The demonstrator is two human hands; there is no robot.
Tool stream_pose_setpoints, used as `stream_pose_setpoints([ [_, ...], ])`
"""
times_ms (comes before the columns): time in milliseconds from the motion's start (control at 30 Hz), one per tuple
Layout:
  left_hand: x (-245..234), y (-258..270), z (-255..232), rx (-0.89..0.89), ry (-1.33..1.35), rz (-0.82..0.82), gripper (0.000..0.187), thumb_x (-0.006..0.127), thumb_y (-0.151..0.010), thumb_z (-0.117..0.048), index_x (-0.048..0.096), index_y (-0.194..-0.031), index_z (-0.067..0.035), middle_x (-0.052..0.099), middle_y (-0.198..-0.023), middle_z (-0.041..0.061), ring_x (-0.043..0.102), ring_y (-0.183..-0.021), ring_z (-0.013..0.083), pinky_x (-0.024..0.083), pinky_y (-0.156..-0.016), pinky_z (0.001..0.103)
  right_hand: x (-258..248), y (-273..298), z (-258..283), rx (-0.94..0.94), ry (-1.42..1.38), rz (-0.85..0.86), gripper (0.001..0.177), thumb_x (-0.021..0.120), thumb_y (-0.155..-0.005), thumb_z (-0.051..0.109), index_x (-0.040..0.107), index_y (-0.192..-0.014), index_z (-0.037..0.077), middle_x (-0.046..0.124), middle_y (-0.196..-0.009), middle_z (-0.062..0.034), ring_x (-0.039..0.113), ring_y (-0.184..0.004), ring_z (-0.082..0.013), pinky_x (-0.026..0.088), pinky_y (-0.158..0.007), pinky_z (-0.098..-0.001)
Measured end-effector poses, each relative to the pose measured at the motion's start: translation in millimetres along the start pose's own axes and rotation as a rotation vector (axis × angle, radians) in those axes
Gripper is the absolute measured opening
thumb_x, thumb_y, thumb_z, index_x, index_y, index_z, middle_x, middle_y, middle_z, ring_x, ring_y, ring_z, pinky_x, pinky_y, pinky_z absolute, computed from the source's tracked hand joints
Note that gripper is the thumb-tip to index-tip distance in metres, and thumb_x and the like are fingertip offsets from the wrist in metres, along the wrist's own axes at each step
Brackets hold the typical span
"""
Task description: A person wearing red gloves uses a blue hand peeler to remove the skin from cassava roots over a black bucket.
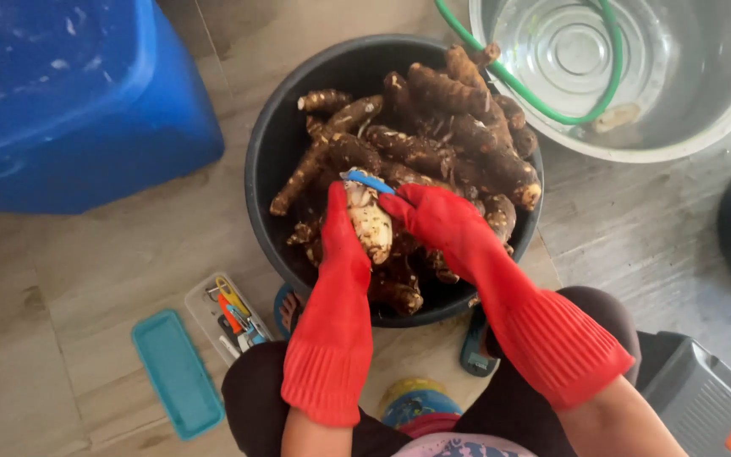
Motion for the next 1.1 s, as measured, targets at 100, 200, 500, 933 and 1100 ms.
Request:
stream_pose_setpoints([
  [100,18.2,26.0,-18.0,-0.134,0.169,0.11,0.05,0.07,-0.089,-0.058,0.076,-0.114,-0.015,0.073,-0.119,0.012,0.069,-0.11,0.0292,0.055,-0.1,0.047,-18.2,23.6,5.6,0.14,-0.062,0.016,0.032,0.055,-0.094,0.062,0.072,-0.103,0.036,0.076,-0.078,0.005,0.075,-0.068,-0.0175,0.057,-0.093,-0.0355],
  [200,30.3,22.2,-13.5,-0.325,0.452,0.266,0.053,0.074,-0.086,-0.056,0.073,-0.124,-0.019,0.067,-0.136,0.01,0.064,-0.12,0.0302,0.051,-0.104,0.05,-24.8,25.5,4.2,0.032,-0.149,0.029,0.042,0.054,-0.093,0.067,0.069,-0.085,0.028,0.066,-0.054,0.0031,0.073,-0.054,-0.0168,0.056,-0.074,-0.0272],
  [500,7.0,-45.7,38.5,-0.485,0.1,0.515,0.088,0.057,-0.089,-0.073,0.06,-0.132,0.004,0.066,-0.126,0.031,0.068,-0.105,0.047,0.056,-0.095,0.063,-17.0,0.2,-42.9,0.19,-0.037,-0.099,0.053,0.046,-0.092,0.077,0.069,-0.12,0.038,0.076,-0.101,-0.0031,0.071,-0.108,-0.0277,0.05,-0.104,-0.0436],
  [933,7.5,-25.5,26.2,-0.216,0.25,0.566,0.069,0.059,-0.097,-0.061,0.065,-0.131,-0.002,0.062,-0.136,0.027,0.064,-0.121,0.0399,0.047,-0.113,0.052,24.0,11.0,-34.3,-0.034,-0.167,-0.129,0.044,0.059,-0.094,0.063,0.068,-0.128,0.037,0.077,-0.108,-0.0044,0.067,-0.117,-0.0297,0.051,-0.104,-0.047],
  [1100,7.3,-42.0,31.8,-0.245,0.244,0.535,0.068,0.062,-0.094,-0.065,0.067,-0.13,-0.007,0.064,-0.137,0.021,0.064,-0.122,0.0343,0.047,-0.113,0.048,42.5,-4.4,-59.2,-0.092,-0.12,-0.109,0.046,0.063,-0.094,0.059,0.066,-0.13,0.029,0.074,-0.121,-0.0115,0.064,-0.121,-0.0374,0.049,-0.107,-0.0514],
])
Point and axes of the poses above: each hand's wrist, its own y-axis away from the middle knuckle, its own x-axis out of the palm, z = x × y, the point moved 4 cm from there along -y, towards the middle knuckle
